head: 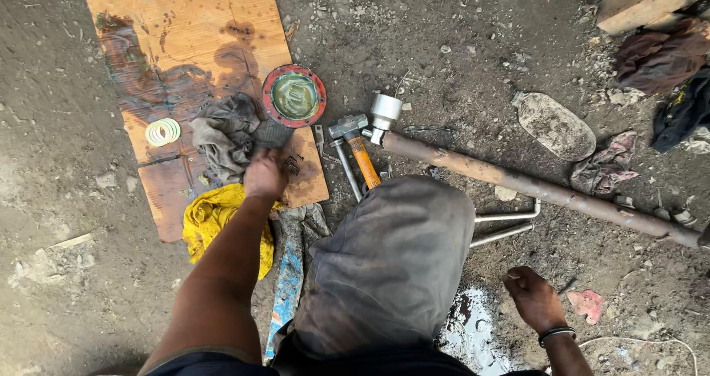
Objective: The person applies grease to a wheel hub cap and installs it onto a vehicle wheel hub. They then insert and tighten multiple bolts by hand and with a wrench to secure the cap in place.
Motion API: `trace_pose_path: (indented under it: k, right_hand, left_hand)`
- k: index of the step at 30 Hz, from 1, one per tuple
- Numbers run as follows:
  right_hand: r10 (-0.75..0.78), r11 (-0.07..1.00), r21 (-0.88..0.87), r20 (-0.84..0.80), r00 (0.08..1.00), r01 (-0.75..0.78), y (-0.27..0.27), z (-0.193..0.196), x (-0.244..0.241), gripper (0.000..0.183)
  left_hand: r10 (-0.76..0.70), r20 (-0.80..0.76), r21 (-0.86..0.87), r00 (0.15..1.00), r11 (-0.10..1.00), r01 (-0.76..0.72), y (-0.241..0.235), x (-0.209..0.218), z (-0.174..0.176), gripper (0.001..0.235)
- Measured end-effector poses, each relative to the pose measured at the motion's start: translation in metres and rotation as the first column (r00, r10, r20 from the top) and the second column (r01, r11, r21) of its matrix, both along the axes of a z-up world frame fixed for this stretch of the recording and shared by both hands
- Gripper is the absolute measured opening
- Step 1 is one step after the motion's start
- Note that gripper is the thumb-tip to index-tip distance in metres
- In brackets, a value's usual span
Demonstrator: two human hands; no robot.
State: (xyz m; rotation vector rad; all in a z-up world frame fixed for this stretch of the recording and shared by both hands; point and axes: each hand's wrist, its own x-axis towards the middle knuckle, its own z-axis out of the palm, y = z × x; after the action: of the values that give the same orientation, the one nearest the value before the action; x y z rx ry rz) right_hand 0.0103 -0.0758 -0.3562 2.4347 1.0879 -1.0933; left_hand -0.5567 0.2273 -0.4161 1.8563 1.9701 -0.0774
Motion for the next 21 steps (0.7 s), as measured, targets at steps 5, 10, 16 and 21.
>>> trace_pose_path:
  k: [5, 10, 16, 21]
  right_hand:
    - [0.011, 1.000, 0.010, -0.045, 0.999, -0.011, 0.002, -0.001, -0.013, 0.047]
    - [-0.003, 1.000, 0.006, -0.040, 0.999, 0.003, 0.005, 0.002, -0.014, 0.046]
    - [-0.014, 1.000, -0.008, -0.045, 0.999, 0.014, 0.010, 0.004, -0.011, 0.044]
    - [0.041, 0.999, -0.006, -0.019, 0.999, -0.041, 0.026, 0.008, -0.008, 0.044]
  left_hand:
    - [-0.011, 0.043, -0.084, 0.999, 0.996, 0.015, -0.007, 0.026, 0.018, 0.067]
    - [0.035, 0.022, -0.078, 0.999, 0.996, -0.034, -0.007, 0.037, 0.005, 0.049]
    - [0.100, 0.064, -0.028, 0.993, 0.995, -0.098, -0.004, 0.035, -0.028, 0.030]
    - [0.099, 0.041, -0.078, 0.994, 0.992, -0.096, 0.001, 0.035, -0.034, 0.029]
